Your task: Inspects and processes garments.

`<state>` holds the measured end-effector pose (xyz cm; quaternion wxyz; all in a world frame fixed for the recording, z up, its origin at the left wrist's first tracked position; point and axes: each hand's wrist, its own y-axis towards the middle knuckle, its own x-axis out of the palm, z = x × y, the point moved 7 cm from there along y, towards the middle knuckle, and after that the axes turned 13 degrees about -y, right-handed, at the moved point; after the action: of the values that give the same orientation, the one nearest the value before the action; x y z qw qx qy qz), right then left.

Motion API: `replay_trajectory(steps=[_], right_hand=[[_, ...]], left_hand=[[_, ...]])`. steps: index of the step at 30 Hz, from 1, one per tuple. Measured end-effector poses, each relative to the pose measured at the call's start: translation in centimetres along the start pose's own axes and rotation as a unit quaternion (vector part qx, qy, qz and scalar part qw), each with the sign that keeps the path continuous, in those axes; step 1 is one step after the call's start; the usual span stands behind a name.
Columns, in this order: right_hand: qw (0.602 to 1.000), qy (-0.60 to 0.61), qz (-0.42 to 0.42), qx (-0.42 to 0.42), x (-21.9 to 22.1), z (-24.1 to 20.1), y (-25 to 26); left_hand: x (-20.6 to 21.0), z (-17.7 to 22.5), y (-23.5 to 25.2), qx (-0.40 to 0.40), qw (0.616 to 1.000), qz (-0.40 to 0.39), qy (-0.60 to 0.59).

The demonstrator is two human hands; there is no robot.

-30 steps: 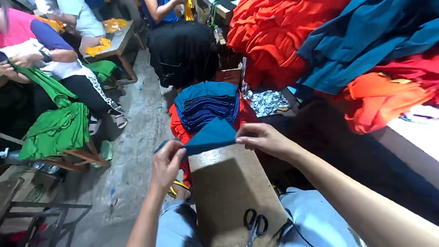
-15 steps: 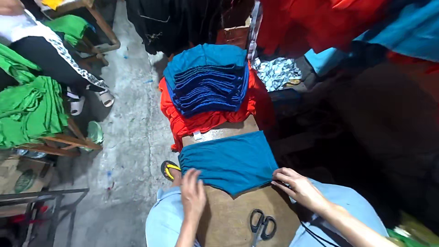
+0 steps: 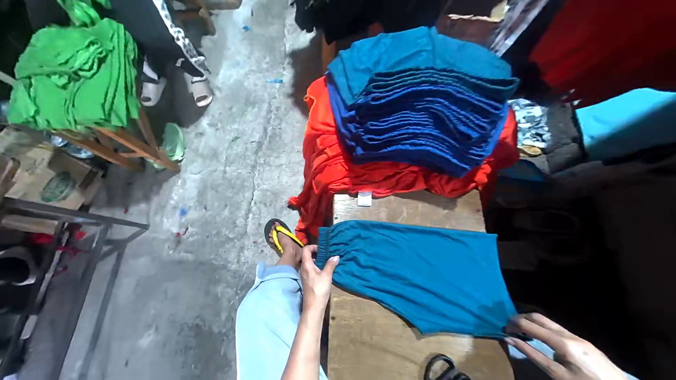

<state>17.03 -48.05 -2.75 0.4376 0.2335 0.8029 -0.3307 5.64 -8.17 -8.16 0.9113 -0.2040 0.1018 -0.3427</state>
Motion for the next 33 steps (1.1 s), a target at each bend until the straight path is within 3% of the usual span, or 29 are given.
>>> replay_trajectory(steps=[3,7,10,17,23,28,33], right_hand=[[1.0,-0.007,-0.003,0.011,-0.5,-0.3,0.3],[0.997,-0.033,0.071,0.027,-1.2,-1.6,2.4],[0.99,-0.069,0.123,0.0,-1.0,-3.5,4.6],[0.962,-0.156,0.214,-0.059,0.3,-6.1,10.2],[0.961,-0.19,0.197,-0.029,2.5,-4.7,10.8],[0.963,-0.192,0.182,-0.041,2.4,-4.3,10.6],[0.97,-0.2,0.13,-0.052,2.1,-3.5,10.4]], left_hand=[[-0.4,1.0,-0.2,0.007,1.0,-0.01,-0.008],[-0.8,0.9,0.9,-0.055,0.99,-0.045,-0.119],[-0.6,1.2,1.8,-0.083,0.988,-0.077,-0.109],[-0.1,3.4,2.0,0.029,0.998,-0.052,0.016],[0.5,4.1,1.4,0.054,0.995,-0.062,0.059],[0.5,2.4,2.4,-0.021,0.994,-0.088,-0.064],[0.1,0.5,4.0,-0.096,0.986,-0.078,-0.112]])
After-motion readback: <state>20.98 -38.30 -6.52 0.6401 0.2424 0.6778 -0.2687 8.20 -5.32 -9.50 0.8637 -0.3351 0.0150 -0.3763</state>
